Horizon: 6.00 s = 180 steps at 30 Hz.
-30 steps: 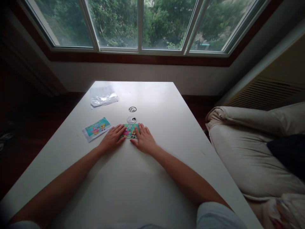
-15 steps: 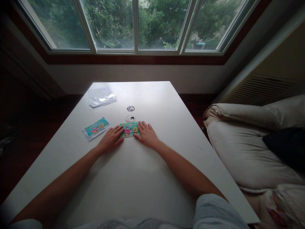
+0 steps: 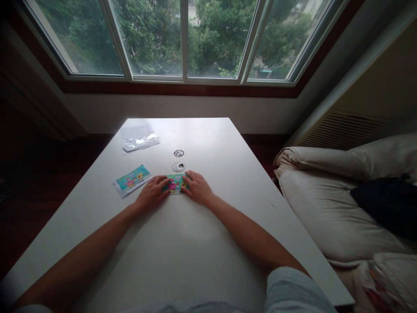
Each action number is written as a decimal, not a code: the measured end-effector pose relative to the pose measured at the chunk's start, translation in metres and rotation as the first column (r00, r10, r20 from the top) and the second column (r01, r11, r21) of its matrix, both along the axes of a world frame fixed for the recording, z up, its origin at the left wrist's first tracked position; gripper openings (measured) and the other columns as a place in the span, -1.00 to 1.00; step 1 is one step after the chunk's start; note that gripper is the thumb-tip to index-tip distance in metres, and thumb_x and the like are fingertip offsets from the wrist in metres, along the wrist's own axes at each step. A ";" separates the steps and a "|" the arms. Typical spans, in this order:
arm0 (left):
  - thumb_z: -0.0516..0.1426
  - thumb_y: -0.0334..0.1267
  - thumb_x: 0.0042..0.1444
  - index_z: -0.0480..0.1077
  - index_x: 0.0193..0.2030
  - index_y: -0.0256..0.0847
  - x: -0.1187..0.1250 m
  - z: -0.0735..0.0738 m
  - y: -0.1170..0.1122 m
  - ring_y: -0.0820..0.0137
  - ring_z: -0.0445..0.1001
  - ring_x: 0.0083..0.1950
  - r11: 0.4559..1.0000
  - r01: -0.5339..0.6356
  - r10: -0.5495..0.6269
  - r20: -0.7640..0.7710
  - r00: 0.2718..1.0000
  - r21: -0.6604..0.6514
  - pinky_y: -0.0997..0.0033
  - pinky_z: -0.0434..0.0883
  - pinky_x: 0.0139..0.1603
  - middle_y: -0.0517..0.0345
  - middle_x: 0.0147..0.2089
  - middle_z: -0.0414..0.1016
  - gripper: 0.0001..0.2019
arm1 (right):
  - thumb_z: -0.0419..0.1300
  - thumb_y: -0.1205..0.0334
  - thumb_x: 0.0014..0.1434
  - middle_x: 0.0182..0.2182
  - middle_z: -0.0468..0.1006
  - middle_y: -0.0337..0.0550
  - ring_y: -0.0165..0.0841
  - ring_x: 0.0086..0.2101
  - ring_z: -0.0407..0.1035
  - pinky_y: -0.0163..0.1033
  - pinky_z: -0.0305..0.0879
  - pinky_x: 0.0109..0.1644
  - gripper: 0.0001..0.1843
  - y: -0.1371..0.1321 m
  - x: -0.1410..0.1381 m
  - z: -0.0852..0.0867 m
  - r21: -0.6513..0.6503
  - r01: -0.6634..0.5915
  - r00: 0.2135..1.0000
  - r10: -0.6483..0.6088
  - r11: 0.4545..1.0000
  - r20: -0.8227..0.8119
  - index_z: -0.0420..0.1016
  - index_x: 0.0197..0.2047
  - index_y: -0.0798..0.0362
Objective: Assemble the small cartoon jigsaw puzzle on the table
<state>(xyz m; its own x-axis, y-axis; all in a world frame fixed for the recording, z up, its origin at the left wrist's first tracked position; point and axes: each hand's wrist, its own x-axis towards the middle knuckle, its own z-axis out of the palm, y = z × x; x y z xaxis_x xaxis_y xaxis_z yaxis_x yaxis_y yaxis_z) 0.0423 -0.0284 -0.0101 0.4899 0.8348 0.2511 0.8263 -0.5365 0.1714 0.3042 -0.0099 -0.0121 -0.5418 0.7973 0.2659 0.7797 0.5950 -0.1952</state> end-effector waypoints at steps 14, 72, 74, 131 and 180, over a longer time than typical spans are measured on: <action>-0.07 0.01 0.46 0.02 0.56 -0.14 0.003 -0.016 0.013 0.16 -0.04 0.61 0.994 0.063 -0.069 -0.070 0.995 -0.085 -0.05 -0.05 0.58 0.05 0.60 -0.02 -0.38 | 0.02 -0.08 0.44 0.47 0.19 -0.03 -0.10 0.44 0.03 0.10 -0.06 0.50 -0.33 0.006 -0.016 0.004 -0.061 -0.086 0.991 0.091 0.994 0.095 0.17 0.50 0.02; -0.06 -0.17 0.48 0.40 0.33 -0.08 -0.003 -0.007 0.029 0.19 0.30 0.42 1.000 0.005 -0.005 0.068 0.998 -0.012 0.04 0.23 0.48 0.08 0.39 0.40 -0.60 | 0.01 -0.12 0.45 0.46 0.19 0.06 -0.06 0.44 0.03 0.09 -0.04 0.50 -0.33 0.015 0.002 -0.006 -0.072 0.108 0.993 -0.104 0.992 0.048 0.26 0.46 0.06; -0.05 -0.18 0.47 0.41 0.32 -0.09 -0.003 -0.006 0.028 0.19 0.32 0.40 1.000 -0.002 0.003 0.072 0.997 -0.001 0.04 0.25 0.47 0.07 0.38 0.42 -0.60 | -0.01 -0.14 0.45 0.46 0.18 0.07 -0.05 0.44 0.02 0.11 -0.03 0.49 -0.33 0.015 0.004 -0.006 -0.075 0.141 0.989 -0.138 0.987 0.050 0.25 0.46 0.05; 0.13 0.19 0.30 0.13 0.53 -0.03 0.012 -0.005 0.020 -0.02 0.03 0.57 0.988 0.061 -0.059 0.018 0.998 -0.143 -0.17 0.00 0.55 0.09 0.56 0.12 -0.26 | 0.12 -0.40 0.27 0.51 0.07 0.04 0.00 0.48 -0.08 0.13 -0.13 0.53 -0.08 0.016 0.005 -0.007 -0.140 0.002 1.000 0.001 0.990 0.021 0.20 0.50 -0.02; 0.06 -0.05 0.32 0.46 0.25 -0.11 -0.044 -0.006 0.052 0.17 0.48 0.27 0.984 -0.075 0.127 0.351 0.928 -0.160 0.10 0.41 0.33 0.02 0.30 0.48 -0.56 | 0.04 0.09 0.38 0.29 0.43 0.08 -0.05 0.27 0.26 0.10 0.17 0.39 -0.53 0.073 0.114 -0.014 0.031 0.402 0.910 -0.396 0.915 -0.121 0.49 0.23 0.07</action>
